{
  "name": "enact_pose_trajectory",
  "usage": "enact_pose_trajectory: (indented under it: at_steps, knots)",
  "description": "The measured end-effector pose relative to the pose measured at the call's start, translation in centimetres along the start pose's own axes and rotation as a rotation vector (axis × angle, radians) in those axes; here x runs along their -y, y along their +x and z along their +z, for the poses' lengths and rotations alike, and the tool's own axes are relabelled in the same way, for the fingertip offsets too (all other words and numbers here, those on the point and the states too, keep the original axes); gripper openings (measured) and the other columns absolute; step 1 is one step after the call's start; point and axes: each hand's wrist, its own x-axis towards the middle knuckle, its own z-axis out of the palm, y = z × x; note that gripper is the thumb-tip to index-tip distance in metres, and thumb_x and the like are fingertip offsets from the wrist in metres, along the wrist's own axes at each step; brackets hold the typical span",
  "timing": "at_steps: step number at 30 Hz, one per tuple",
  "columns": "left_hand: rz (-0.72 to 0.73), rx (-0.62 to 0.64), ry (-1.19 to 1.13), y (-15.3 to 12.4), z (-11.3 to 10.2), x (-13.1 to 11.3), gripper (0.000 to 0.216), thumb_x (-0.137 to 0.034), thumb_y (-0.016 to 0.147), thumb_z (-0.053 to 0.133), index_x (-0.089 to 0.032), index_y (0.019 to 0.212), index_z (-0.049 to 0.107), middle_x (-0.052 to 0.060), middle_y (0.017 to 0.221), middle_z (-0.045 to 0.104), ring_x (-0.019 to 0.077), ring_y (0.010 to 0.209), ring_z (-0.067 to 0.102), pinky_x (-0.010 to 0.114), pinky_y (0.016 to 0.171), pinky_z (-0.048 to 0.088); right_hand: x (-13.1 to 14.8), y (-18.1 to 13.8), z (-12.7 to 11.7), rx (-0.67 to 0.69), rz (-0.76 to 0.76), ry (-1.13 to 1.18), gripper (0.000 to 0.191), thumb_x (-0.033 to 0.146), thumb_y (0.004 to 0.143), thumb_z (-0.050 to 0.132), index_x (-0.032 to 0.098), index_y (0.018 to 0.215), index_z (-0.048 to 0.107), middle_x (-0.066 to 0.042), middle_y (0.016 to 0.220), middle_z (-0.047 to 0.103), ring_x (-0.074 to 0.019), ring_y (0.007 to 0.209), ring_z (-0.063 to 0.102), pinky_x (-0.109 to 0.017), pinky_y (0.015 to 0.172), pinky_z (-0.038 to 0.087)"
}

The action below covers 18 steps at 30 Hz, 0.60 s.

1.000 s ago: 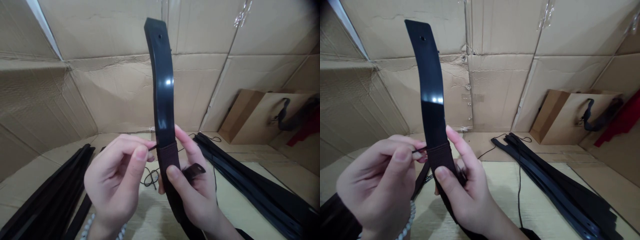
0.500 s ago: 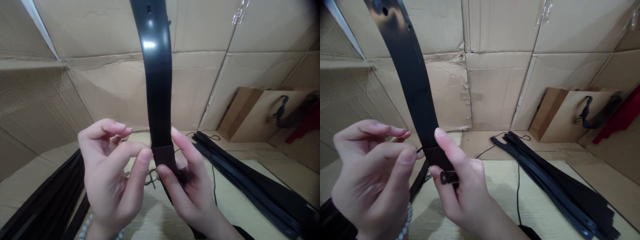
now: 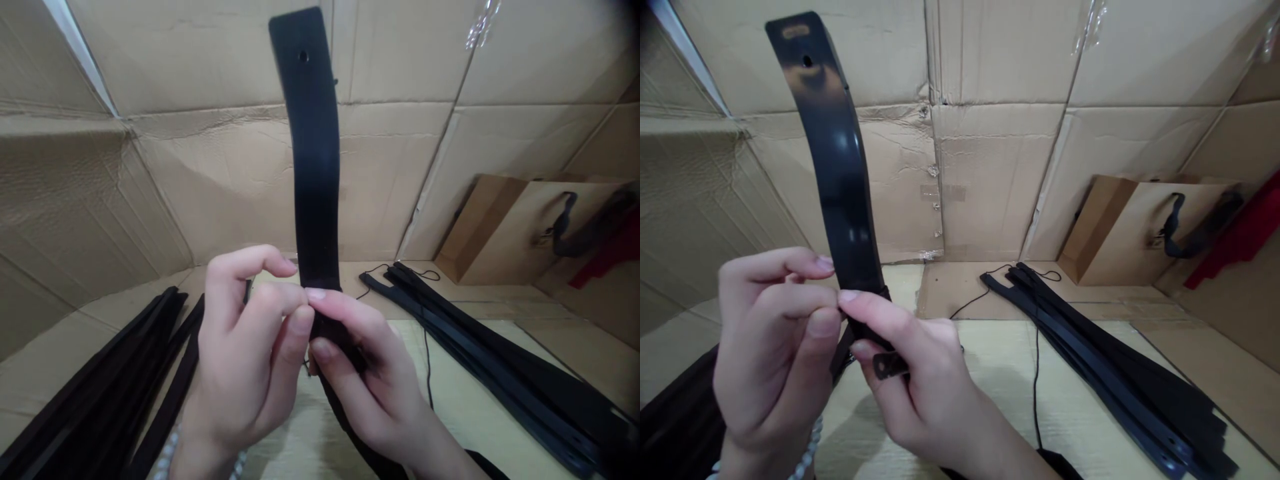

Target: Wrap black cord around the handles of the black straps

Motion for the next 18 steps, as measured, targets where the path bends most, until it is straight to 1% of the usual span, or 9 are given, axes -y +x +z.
enact_pose_trajectory:
  at_steps: [2, 4, 6, 8, 10, 12, 14, 15, 18]
  knots:
    - [-0.020, 0.018, -0.116, 0.1, 0.3, 0.0, 0.010, -0.017, 0.092, 0.051, -0.022, 0.089, 0.059, 0.005, 0.098, 0.053, 0.0175, 0.089, 0.053, 0.029, 0.075, 0.049, -0.1, 0.0, 0.1, -0.033, 0.023, 0.050, 0.057, 0.010, 0.094, 0.052, 0.046, 0.137, 0.044, 0.002, 0.098, 0.068, -0.0103, 0.064, 0.059, -0.026, 0.058, 0.052]
    - [-0.079, 0.012, -0.264, 0.1, 0.8, 0.0, 0.011, -0.019, 0.094, 0.050, -0.022, 0.087, 0.058, 0.003, 0.089, 0.054, 0.0166, 0.086, 0.053, 0.029, 0.076, 0.049, -0.1, 0.0, 0.3, -0.080, 0.044, 0.095, 0.055, 0.011, 0.094, 0.052, 0.048, 0.134, 0.047, 0.003, 0.094, 0.068, -0.0096, 0.062, 0.057, -0.025, 0.056, 0.049]
    - [-0.151, -0.020, -0.419, 0.0, 1.3, -0.1, 0.016, -0.024, 0.097, 0.049, -0.021, 0.086, 0.061, 0.004, 0.088, 0.056, 0.0166, 0.085, 0.055, 0.029, 0.076, 0.049, -0.1, 0.0, 0.5, -0.116, 0.061, 0.128, 0.052, 0.011, 0.095, 0.051, 0.048, 0.131, 0.049, 0.004, 0.089, 0.066, -0.0093, 0.060, 0.054, -0.024, 0.055, 0.047]
    - [-0.247, -0.045, -0.597, -0.2, 1.6, -0.1, 0.022, -0.027, 0.098, 0.049, -0.021, 0.086, 0.066, 0.005, 0.090, 0.060, 0.0162, 0.083, 0.058, 0.028, 0.073, 0.050, -0.1, 0.1, 0.7, -0.125, 0.067, 0.150, 0.051, 0.011, 0.094, 0.052, 0.047, 0.130, 0.051, 0.004, 0.086, 0.065, -0.0092, 0.061, 0.054, -0.024, 0.055, 0.046]
    - [-0.377, -0.069, -0.774, -0.3, 1.5, -0.2, 0.016, -0.026, 0.095, 0.056, -0.022, 0.087, 0.069, 0.003, 0.089, 0.063, 0.0135, 0.078, 0.060, 0.023, 0.067, 0.052, -0.1, 0.1, 0.9, -0.129, 0.025, 0.172, 0.050, 0.010, 0.093, 0.053, 0.043, 0.130, 0.052, 0.003, 0.086, 0.065, -0.0086, 0.059, 0.054, -0.022, 0.053, 0.045]
    - [-0.527, -0.092, -0.875, -0.3, 1.3, -0.3, 0.007, -0.019, 0.089, 0.065, -0.023, 0.091, 0.071, -0.001, 0.084, 0.067, 0.0087, 0.071, 0.062, 0.014, 0.062, 0.052, 0.0, 0.2, 1.0, -0.150, -0.042, 0.192, 0.049, 0.008, 0.091, 0.054, 0.038, 0.131, 0.053, 0.002, 0.092, 0.067, -0.0079, 0.059, 0.055, -0.021, 0.051, 0.045]
    - [-0.630, -0.100, -0.955, -0.1, 0.9, -0.4, 0.015, -0.015, 0.085, 0.070, -0.025, 0.096, 0.072, -0.004, 0.079, 0.070, 0.0050, 0.069, 0.065, 0.008, 0.063, 0.051, 0.2, 0.3, 1.1, -0.166, -0.091, 0.203, 0.049, 0.007, 0.090, 0.055, 0.034, 0.130, 0.055, -0.001, 0.096, 0.068, -0.0078, 0.061, 0.056, -0.020, 0.049, 0.045]
    - [-0.662, -0.077, -1.025, 0.1, 0.7, -0.4, 0.016, -0.017, 0.085, 0.071, -0.026, 0.098, 0.073, -0.004, 0.076, 0.071, 0.0049, 0.068, 0.066, 0.007, 0.064, 0.051, 0.4, 0.3, 1.1, -0.161, -0.105, 0.208, 0.049, 0.006, 0.090, 0.055, 0.034, 0.131, 0.055, -0.001, 0.094, 0.067, -0.0078, 0.060, 0.056, -0.019, 0.049, 0.045]
    - [-0.745, 0.003, -1.298, 0.5, 0.6, -0.1, 0.018, -0.028, 0.086, 0.070, -0.023, 0.103, 0.073, -0.002, 0.071, 0.073, 0.0090, 0.066, 0.069, 0.014, 0.065, 0.056, 0.9, 0.5, 1.0, -0.120, -0.131, 0.231, 0.052, 0.006, 0.090, 0.054, 0.036, 0.132, 0.054, 0.002, 0.078, 0.060, -0.0079, 0.054, 0.051, -0.019, 0.045, 0.043]
